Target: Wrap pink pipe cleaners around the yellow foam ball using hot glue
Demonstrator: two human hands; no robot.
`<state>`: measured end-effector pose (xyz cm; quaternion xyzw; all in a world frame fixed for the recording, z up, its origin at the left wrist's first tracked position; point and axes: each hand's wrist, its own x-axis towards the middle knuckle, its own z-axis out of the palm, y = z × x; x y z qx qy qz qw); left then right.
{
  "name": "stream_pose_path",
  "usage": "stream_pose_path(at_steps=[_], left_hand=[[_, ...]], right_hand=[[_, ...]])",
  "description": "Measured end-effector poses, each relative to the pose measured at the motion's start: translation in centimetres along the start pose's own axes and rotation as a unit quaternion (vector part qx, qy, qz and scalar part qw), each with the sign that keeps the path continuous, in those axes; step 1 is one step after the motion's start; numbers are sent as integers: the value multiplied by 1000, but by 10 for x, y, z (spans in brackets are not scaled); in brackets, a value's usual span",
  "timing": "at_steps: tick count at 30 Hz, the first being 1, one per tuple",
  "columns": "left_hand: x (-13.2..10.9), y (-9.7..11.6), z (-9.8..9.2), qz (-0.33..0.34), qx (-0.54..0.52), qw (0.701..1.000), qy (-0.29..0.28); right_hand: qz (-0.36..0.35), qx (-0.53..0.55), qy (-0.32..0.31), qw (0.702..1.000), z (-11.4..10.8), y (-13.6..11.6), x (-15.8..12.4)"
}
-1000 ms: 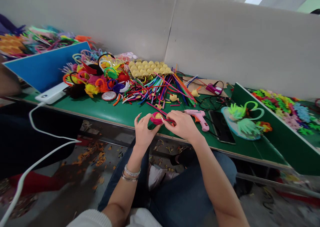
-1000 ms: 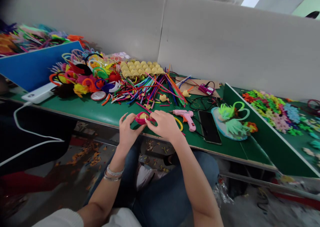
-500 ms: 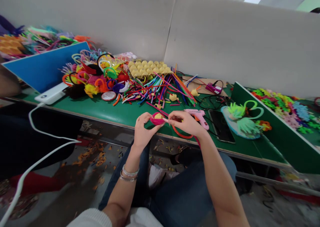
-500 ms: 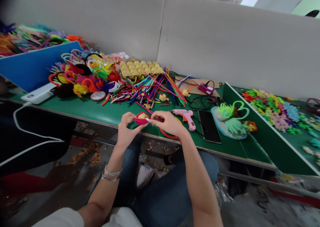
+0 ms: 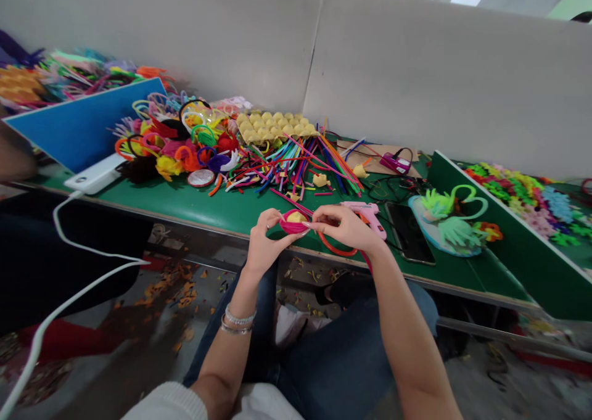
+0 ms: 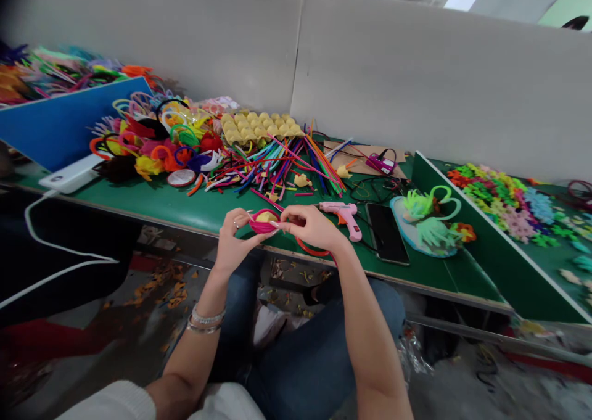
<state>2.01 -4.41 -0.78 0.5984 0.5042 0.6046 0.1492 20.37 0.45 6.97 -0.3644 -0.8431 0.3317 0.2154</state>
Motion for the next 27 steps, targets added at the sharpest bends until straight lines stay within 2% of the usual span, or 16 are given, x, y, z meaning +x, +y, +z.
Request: stream_pose_path(at_steps=[8, 17, 27], left_hand=[[-3, -5, 4, -56, -116, 992, -17], [-4, -2, 7, -108, -198, 974, -13], [-2, -1, 4, -154, -277, 948, -19]], right_hand=[[-3, -17, -10, 1000, 0, -3, 0], [7, 34, -50, 998, -4, -3, -2], [32, 41, -43, 998, -12, -15, -5]])
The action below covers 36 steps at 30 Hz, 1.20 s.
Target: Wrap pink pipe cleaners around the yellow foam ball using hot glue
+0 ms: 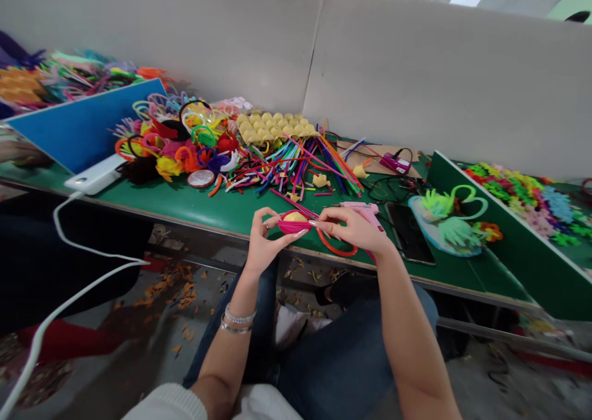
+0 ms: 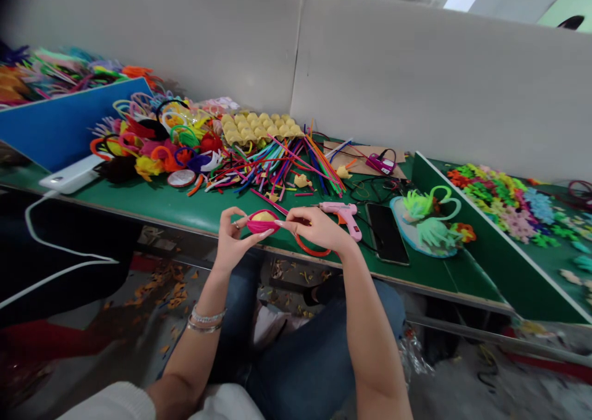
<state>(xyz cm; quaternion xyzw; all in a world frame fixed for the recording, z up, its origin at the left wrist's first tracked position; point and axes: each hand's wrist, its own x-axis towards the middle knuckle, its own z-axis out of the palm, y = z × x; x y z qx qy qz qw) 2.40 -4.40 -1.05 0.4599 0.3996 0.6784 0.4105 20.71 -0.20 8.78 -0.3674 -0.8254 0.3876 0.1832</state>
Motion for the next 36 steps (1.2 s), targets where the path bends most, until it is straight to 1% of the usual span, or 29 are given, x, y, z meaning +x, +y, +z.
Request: stream_pose_path(at_steps=[6, 10, 18, 29, 36], left_hand=[[0, -2, 0, -3, -26, 1000, -8], [-2, -3, 0, 6, -34, 999, -20], [-3, -7, -3, 34, -19, 998, -40], [-4, -9, -6, 51, -11, 998, -46], [-6, -7, -1, 46, -25, 998, -44]], right_hand=[[-9, -13, -6, 1000, 0, 6, 0], [-14, -27, 4, 1000, -1, 7, 0], [-30, -19, -12, 999, -2, 6, 0], [-43, -20, -30, 998, -1, 3, 0], [-40, -28, -29, 998, -1, 5, 0]])
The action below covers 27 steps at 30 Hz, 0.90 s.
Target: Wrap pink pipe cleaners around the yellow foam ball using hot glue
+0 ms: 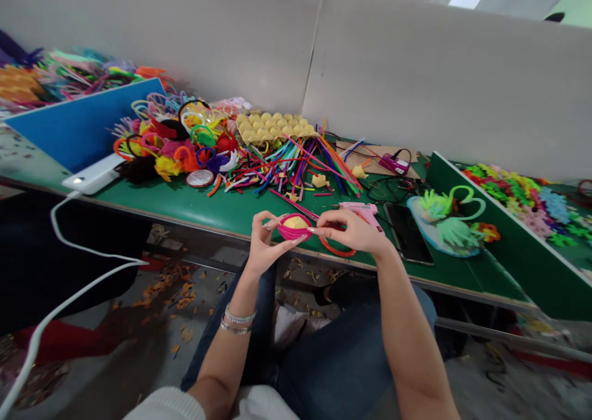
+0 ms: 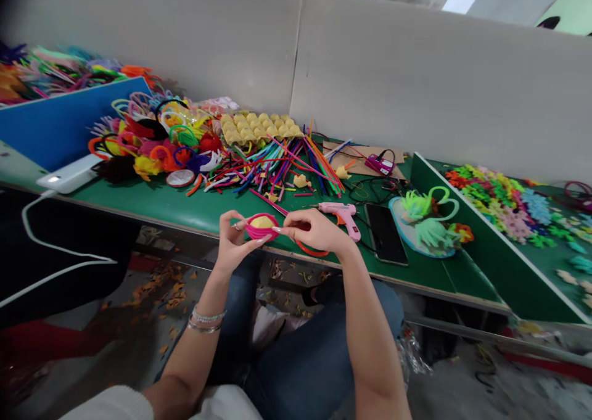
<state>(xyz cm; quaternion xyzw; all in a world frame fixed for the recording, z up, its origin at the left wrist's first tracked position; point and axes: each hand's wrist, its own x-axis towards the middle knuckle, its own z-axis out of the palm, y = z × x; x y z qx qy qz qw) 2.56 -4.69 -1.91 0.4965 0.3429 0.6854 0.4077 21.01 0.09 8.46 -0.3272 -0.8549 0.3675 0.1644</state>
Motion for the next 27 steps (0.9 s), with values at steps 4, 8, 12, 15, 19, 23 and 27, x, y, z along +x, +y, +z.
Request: stream_pose_path(at_steps=[4, 8, 12, 15, 19, 23, 27], left_hand=[[0, 2, 6, -12, -20, 999, 22], [0, 4, 10, -26, -22, 999, 35], [1, 2, 11, -29, -27, 999, 34], [1, -1, 10, -32, -38, 998, 32], [1, -3, 9, -34, -39, 998, 45], [1, -6, 10, -32, -37, 997, 56], [2, -8, 14, -19, -45, 997, 64]], right_hand=[[0, 1, 3, 1000, 0, 1, 0], [7, 0, 6, 1000, 1, 1, 0], [10, 2, 7, 1000, 2, 2, 0], [12, 5, 5, 1000, 3, 4, 1], [12, 4, 17, 1000, 6, 5, 3], [14, 8, 29, 999, 8, 3, 3], [16, 17, 39, 999, 8, 1, 3]])
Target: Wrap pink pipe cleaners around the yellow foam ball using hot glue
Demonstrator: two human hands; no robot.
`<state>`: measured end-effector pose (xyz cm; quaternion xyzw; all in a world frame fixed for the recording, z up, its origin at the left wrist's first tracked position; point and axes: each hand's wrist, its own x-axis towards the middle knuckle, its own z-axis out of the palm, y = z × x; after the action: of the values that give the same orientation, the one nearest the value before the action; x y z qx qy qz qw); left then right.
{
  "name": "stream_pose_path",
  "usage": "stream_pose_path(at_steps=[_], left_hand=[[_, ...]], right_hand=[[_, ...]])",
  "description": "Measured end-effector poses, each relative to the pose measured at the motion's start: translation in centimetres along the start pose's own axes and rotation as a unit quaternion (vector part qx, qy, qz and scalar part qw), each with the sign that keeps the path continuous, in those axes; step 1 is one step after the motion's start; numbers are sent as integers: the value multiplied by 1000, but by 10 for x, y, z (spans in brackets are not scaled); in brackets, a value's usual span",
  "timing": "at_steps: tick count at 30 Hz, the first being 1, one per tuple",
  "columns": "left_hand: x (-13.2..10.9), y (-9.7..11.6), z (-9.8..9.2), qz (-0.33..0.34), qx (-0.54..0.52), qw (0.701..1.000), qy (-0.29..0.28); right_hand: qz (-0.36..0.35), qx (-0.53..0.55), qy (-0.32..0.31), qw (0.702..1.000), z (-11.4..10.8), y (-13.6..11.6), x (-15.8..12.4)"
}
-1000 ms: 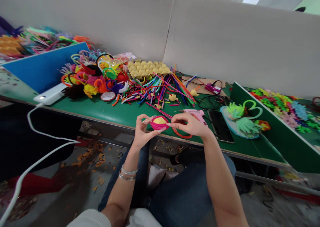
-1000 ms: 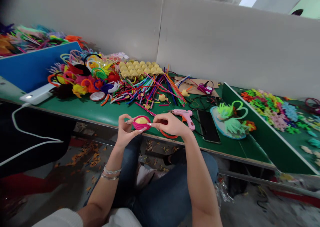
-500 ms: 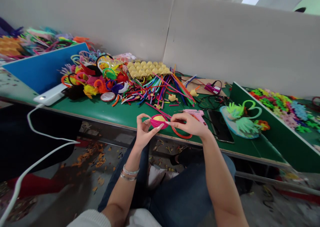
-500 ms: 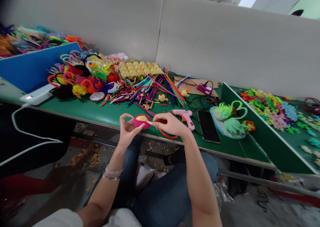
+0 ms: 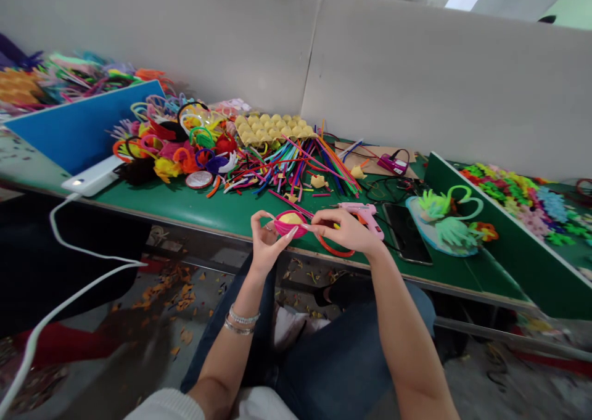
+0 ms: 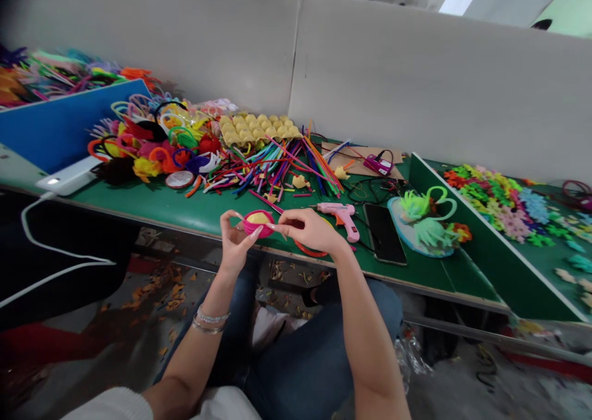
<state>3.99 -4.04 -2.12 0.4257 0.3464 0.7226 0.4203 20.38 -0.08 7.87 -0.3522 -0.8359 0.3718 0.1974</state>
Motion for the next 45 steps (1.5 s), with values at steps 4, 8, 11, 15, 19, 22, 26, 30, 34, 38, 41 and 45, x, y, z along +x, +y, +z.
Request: stream_pose_path(at_steps=[4, 8, 11, 15, 19, 22, 26, 30, 34, 38, 41, 45], left_hand=[[0, 2, 3, 4, -12, 1000, -1], [1, 3, 4, 7, -32, 999, -1], [0, 4, 5, 4, -29, 1000, 1], [0, 5, 6, 1, -37, 999, 3], [0, 3, 4, 9, -65, 998, -1], [0, 1, 3, 18, -80, 997, 2], [-1, 0, 2, 26, -95, 995, -1], [-2, 1, 4, 42, -100, 994, -10], [-2, 3, 2, 58, -85, 994, -20], [-3, 5, -1, 63, -60, 996, -32], [-4, 7, -4, 74, -44, 996, -38], [-4, 7, -6, 84, -22, 996, -29]], right_hand=[[8, 13, -1, 1000, 0, -1, 0], [13, 31, -10, 999, -1, -3, -1], [12, 46, -13, 999, -1, -6, -1], [15, 60, -15, 998, -1, -6, -1], [17, 59, -19, 998, -1, -3, -1], [12, 49, -27, 998, -2, 0, -2], [7, 33, -42, 999, -4, 1, -2], [11, 29, -62, 998, -6, -2, -3], [17, 41, -82, 996, -9, -3, -5], [22, 42, -85, 995, -9, -2, -4], [23, 43, -84, 995, -7, 2, -3], [25, 35, -81, 996, -4, 5, -2]])
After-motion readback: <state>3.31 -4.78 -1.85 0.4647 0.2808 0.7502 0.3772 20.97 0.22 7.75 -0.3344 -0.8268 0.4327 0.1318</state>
